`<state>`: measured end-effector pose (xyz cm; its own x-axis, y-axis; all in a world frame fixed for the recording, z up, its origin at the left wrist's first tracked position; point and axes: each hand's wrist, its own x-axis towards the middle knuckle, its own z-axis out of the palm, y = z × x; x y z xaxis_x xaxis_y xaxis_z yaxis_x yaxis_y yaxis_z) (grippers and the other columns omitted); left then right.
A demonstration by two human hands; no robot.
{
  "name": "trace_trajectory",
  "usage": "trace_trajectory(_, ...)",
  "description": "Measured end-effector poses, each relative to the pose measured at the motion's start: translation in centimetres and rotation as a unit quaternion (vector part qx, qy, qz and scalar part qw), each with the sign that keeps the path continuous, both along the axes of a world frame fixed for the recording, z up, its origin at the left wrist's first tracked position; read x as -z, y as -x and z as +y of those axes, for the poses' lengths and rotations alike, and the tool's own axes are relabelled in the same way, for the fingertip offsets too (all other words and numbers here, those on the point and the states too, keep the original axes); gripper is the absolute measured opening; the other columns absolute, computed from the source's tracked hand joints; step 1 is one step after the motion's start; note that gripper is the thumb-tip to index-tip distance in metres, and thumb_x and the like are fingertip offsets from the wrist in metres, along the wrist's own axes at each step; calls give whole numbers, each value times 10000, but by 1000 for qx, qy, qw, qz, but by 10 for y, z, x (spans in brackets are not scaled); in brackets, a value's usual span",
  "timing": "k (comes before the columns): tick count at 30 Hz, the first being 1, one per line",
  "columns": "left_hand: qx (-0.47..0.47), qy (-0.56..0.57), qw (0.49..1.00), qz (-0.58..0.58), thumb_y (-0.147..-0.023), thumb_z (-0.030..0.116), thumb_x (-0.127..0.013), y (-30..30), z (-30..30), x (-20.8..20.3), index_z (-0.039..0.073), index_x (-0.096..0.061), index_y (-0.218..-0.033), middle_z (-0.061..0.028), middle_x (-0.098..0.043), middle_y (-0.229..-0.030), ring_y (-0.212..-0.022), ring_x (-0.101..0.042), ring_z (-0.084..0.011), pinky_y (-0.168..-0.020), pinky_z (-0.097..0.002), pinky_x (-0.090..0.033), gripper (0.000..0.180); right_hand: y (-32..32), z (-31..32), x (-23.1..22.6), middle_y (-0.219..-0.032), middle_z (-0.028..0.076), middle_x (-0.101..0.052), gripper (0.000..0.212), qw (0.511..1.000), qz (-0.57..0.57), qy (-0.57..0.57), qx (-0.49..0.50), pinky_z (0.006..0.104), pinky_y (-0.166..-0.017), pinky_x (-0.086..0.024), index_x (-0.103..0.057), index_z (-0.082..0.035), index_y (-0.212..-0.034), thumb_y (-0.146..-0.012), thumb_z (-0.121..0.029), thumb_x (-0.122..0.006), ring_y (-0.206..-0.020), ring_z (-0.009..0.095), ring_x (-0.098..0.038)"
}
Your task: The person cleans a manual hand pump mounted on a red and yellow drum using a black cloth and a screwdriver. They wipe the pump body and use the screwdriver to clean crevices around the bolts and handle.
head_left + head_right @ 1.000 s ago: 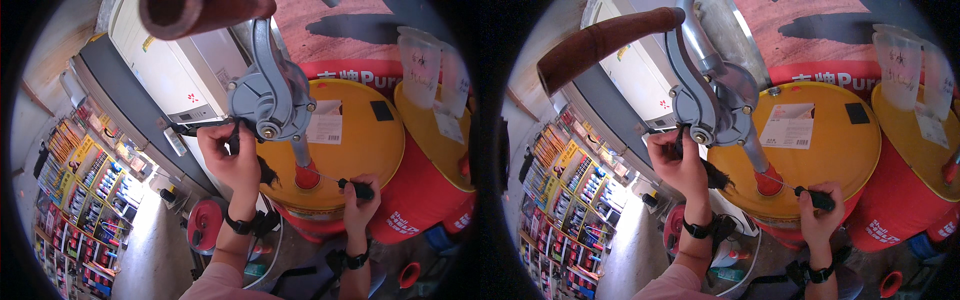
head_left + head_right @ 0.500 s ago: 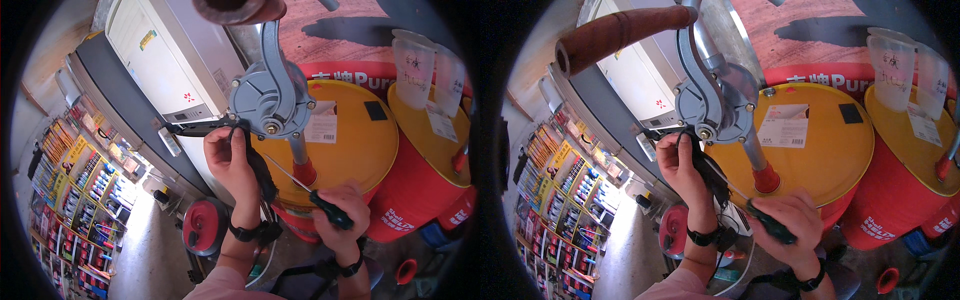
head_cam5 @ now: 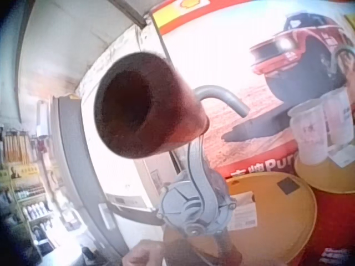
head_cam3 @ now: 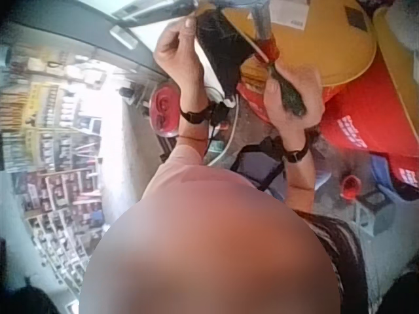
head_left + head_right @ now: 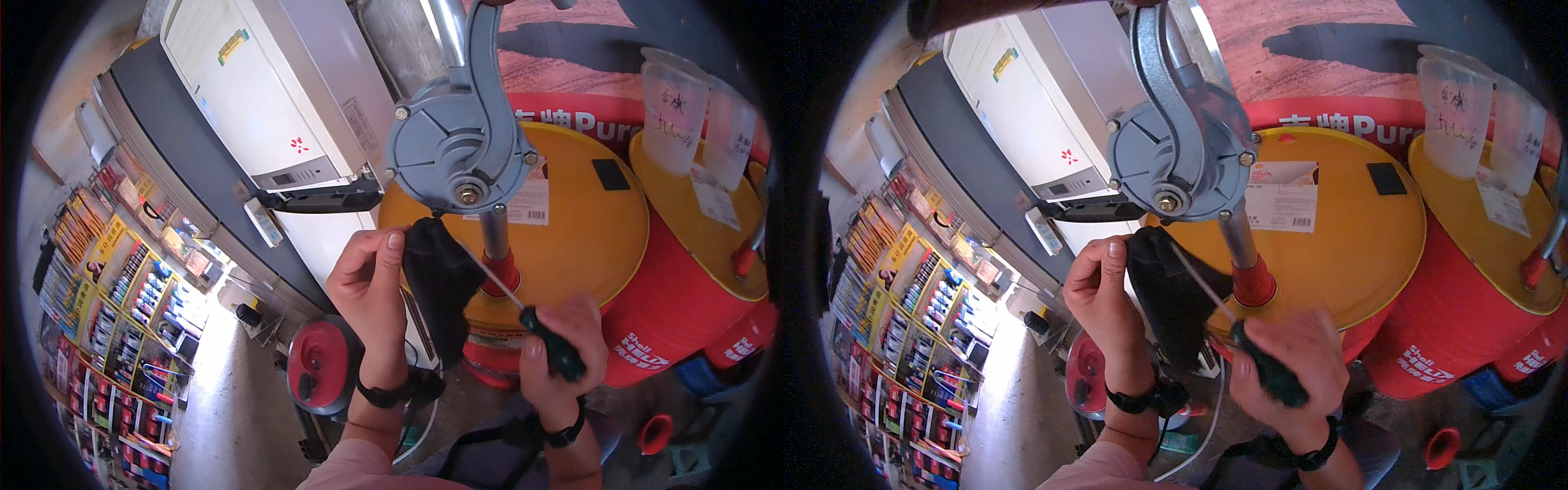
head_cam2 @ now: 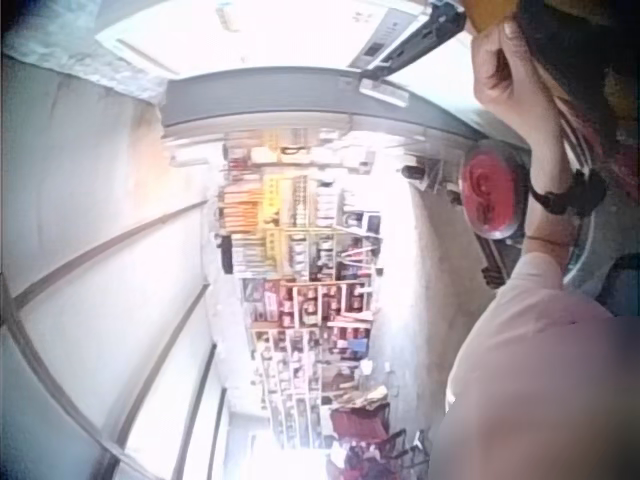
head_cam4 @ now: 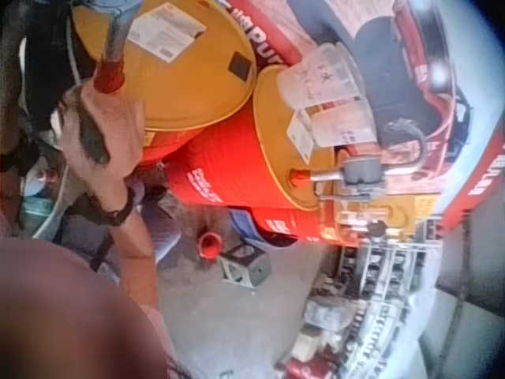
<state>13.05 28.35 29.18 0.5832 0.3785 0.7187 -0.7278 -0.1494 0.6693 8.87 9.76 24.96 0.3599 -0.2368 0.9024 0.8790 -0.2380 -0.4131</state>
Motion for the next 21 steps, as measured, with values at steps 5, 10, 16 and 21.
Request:
trace_trajectory(5,-16,-12,1000,-10,-896,-18,-738,3,2,-1,-32,-702,-903,-42,-662,-860,-802,-597,-89,-738,-209,-455,39,16,7,4,-926,22,-731,429,993,-27,114,0,318,-648,-499,-754,-124,-1088,-670,-92,-850,-740,195,-633)
trace_trajectory(10,-49,-34,998,-28,-880,-16,-753,5,1,0,-4,-644,-828,-17,-602,-813,-744,-556,-80,-670,-219,-433,121,11,20,7,-970,-2,-720,403,988,-46,141,37,289,-600,-483,-761,-132,-1089,-696,-106,-846,-736,173,-604)
trace_trajectory(16,-212,-241,940,-115,-774,14,-831,5,4,-3,31,-646,-829,-67,-603,-781,-683,-559,-163,-623,-256,-428,194,13,25,9,-967,1,-725,357,986,-58,139,69,281,-594,-479,-759,-120,-1082,-733,-124,-831,-738,165,-599)
trace_trajectory(21,-322,-334,866,-185,-682,59,-876,4,0,-7,67,-661,-833,-56,-607,-777,-721,-572,-244,-651,-351,-433,263,11,31,6,-989,15,-734,319,977,-79,150,126,282,-590,-480,-756,-107,-1068,-758,-129,-825,-735,166,-599)
